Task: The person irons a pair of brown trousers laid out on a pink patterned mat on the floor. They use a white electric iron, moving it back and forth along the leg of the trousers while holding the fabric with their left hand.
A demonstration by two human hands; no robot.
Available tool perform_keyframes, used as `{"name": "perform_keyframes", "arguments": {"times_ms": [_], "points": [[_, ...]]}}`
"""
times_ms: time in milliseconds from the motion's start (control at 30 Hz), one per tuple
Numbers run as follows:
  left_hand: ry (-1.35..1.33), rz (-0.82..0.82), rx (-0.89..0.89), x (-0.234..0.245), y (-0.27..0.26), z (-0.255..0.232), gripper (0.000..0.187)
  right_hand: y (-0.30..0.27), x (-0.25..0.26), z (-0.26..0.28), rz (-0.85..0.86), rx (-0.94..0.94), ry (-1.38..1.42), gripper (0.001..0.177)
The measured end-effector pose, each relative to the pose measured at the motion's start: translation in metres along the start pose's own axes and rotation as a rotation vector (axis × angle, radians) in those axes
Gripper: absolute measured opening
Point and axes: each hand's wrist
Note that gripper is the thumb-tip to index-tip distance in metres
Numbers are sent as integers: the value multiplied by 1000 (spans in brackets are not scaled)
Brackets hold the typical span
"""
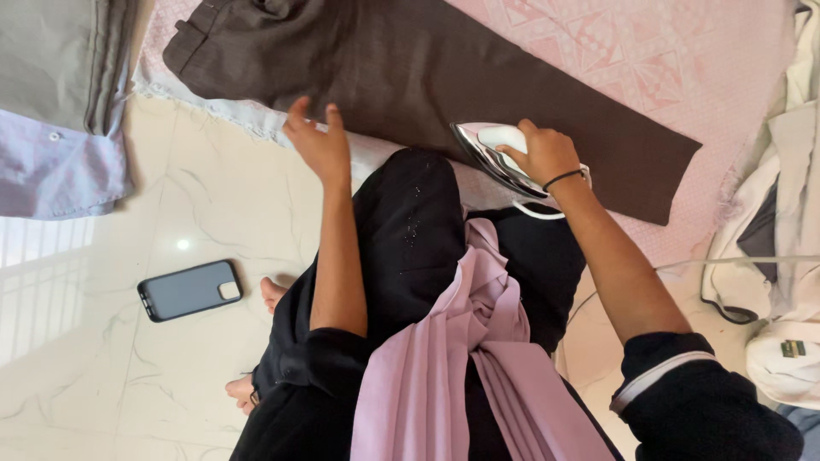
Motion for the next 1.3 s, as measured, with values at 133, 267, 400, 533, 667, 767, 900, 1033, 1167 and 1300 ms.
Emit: {"name": "perform_keyframes", "arguments": {"times_ms": [133, 267, 400, 533, 667, 767, 900, 1033, 1167, 1300], "points": [[-202, -78, 431, -8, 12, 57, 53, 12, -9, 14, 13, 22, -18, 54], [-401, -85, 503, -37, 4, 74, 45, 48, -26, 51, -21, 112, 40, 50], [-377, -17, 486, -52, 0, 76, 41, 90, -41, 92, -30, 162, 37, 50], [-515, 60, 557, -52, -7, 82, 38, 93, -40, 99, -1, 166, 53, 50], [-634, 336, 639, -48, -12, 85, 26, 73, -28, 76, 12, 152, 32, 51], [-527, 537, 773, -57, -17, 82, 25, 43, -14, 40, 39, 66, -13, 52], [-510, 571, 743, -64, -16, 96, 26, -4, -1, -12, -3, -49, -23, 53], [-661, 518, 782, -71, -7, 118, 26, -51, 12, -63, -60, -182, -11, 56], [-776, 460, 762, -72, -1, 130, 29, -99, 18, -108, -139, -348, 1, 61], [-722, 449, 759, -66, 0, 122, 33, -146, 20, -142, -222, -571, 18, 61]]}}
Point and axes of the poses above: each hand's wrist, its own y-axis towards the middle knuckle, its own x-axis out of the back of the hand, z = x × y, and after that the axes turned 9 degrees about y, right-handed
